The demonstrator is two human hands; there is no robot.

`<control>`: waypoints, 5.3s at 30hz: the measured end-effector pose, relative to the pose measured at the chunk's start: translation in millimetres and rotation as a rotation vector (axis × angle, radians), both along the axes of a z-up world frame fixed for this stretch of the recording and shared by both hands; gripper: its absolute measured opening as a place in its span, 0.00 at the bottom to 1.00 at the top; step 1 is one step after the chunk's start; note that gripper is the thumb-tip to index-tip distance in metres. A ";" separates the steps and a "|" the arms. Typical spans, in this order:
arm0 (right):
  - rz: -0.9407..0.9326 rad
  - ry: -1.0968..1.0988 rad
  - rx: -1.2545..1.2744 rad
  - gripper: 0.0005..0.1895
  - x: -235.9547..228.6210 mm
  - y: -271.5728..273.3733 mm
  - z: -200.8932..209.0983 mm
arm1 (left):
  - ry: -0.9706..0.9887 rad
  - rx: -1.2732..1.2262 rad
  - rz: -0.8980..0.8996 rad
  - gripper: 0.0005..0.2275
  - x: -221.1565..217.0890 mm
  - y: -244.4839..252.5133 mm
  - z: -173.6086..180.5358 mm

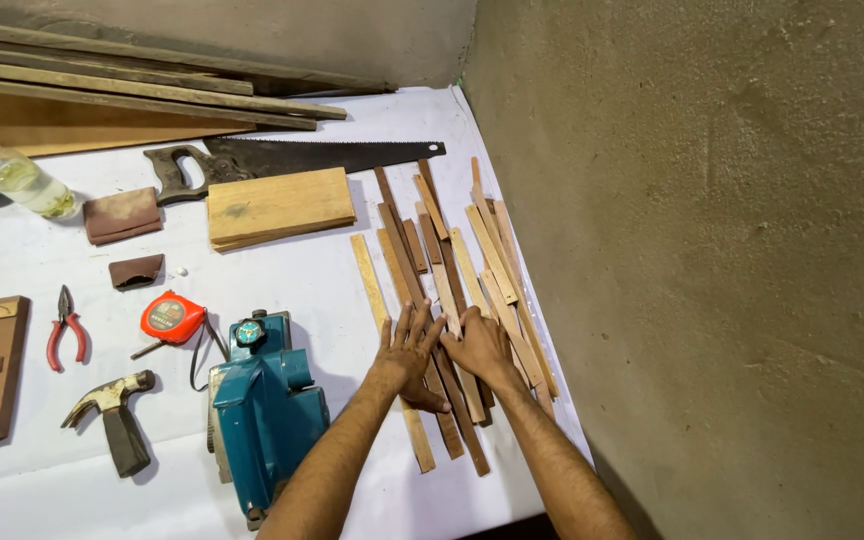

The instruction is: Assembling a small wooden A-frame structure using glue, nails, and various woodworking tools on a workbench.

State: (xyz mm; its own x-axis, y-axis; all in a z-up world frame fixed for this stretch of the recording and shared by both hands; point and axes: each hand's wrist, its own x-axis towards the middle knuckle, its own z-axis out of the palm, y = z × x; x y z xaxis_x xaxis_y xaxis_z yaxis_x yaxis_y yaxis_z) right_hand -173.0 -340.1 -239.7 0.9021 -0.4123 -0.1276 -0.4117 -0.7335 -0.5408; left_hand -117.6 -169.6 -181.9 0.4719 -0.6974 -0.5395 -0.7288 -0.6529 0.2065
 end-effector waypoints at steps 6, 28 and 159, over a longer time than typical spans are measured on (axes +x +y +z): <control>-0.073 0.060 0.161 0.14 -4.3 -8.5 3.1 | 0.001 0.015 -0.016 0.72 1.1 -0.4 -2.1; -0.200 -0.397 0.795 0.11 -30.0 19.0 93.0 | 0.275 -0.735 0.481 0.30 72.5 -20.3 -20.2; 0.757 -0.121 0.667 0.15 272.9 625.8 146.7 | 0.583 -1.596 1.198 0.13 286.8 805.2 86.6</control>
